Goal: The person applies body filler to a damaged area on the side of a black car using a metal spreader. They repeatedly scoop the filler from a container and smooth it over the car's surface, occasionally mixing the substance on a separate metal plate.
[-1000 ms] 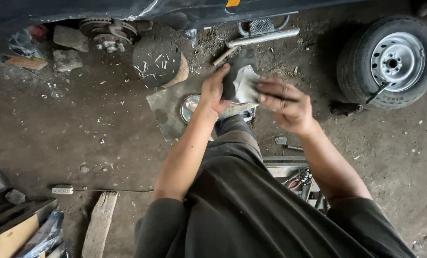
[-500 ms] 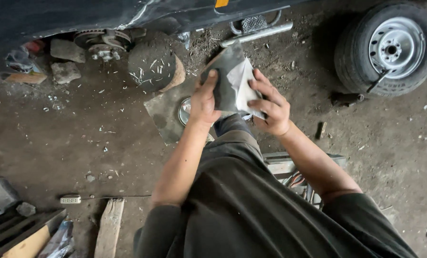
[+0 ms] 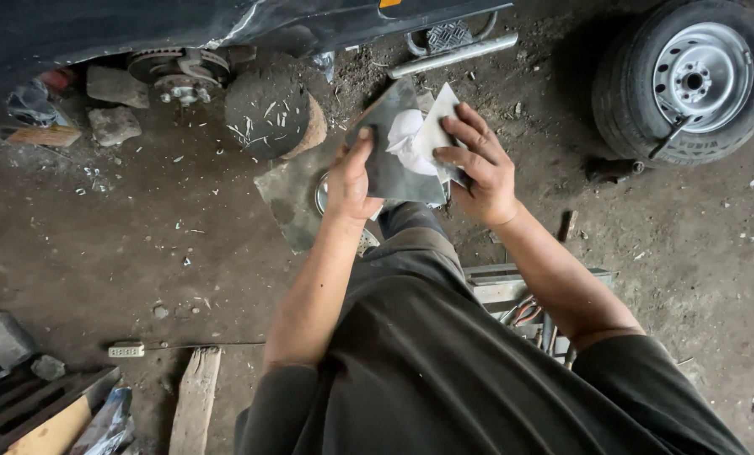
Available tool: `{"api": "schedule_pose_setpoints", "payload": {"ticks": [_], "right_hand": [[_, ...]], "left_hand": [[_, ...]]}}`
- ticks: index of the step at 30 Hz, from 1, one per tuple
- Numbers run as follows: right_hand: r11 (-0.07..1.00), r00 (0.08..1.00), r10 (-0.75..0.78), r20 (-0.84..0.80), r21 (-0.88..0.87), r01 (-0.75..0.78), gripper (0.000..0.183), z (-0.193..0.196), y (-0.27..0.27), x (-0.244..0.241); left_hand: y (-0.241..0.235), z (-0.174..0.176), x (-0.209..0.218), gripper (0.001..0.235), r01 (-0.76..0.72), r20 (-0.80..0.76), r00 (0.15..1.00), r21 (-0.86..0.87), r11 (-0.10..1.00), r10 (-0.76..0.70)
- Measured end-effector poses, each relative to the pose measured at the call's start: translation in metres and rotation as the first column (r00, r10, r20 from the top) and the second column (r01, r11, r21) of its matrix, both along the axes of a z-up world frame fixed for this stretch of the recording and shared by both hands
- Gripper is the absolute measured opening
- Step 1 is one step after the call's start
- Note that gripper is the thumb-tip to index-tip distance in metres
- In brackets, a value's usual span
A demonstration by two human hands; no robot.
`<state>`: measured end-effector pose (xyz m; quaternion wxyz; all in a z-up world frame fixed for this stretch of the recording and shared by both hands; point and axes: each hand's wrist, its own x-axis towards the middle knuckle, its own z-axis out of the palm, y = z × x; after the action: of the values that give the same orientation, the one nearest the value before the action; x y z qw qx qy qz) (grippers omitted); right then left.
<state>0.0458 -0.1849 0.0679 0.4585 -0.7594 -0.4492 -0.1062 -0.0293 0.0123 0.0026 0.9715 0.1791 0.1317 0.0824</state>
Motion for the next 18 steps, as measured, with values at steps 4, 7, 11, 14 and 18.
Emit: {"api": "schedule_pose_setpoints", "payload": {"ticks": [4,7,11,14,18], "right_hand": [[0.999,1.0,-0.012,0.011,-0.035,0.012,0.031,0.001,-0.004,0.007],[0.996,0.999,-0.029,0.021,-0.082,0.03,0.03,0.0,-0.007,0.009],[0.996,0.996,-0.084,-0.02,-0.035,0.083,0.027,-0.003,-0.005,0.004],[0.996,0.996,-0.079,-0.048,0.048,0.081,0.029,0.0,0.01,-0.007],[0.998,0.998,-0.044,-0.04,0.05,0.046,0.032,0.005,0.013,-0.007]], "left_hand": [[0.008,-0.015,-0.004,0.041,0.028,0.024,0.999,-0.031,0.999,-0.027],[0.016,-0.019,-0.007,0.036,0.062,0.007,0.998,-0.104,0.993,-0.061],[0.012,0.01,-0.003,0.038,0.093,-0.052,0.994,-0.092,0.991,-0.098],[0.003,0.002,-0.002,0.042,0.136,-0.091,0.985,-0.082,0.987,-0.144],[0.005,-0.005,-0.005,0.042,0.123,-0.071,0.989,-0.065,0.99,-0.128]]}}
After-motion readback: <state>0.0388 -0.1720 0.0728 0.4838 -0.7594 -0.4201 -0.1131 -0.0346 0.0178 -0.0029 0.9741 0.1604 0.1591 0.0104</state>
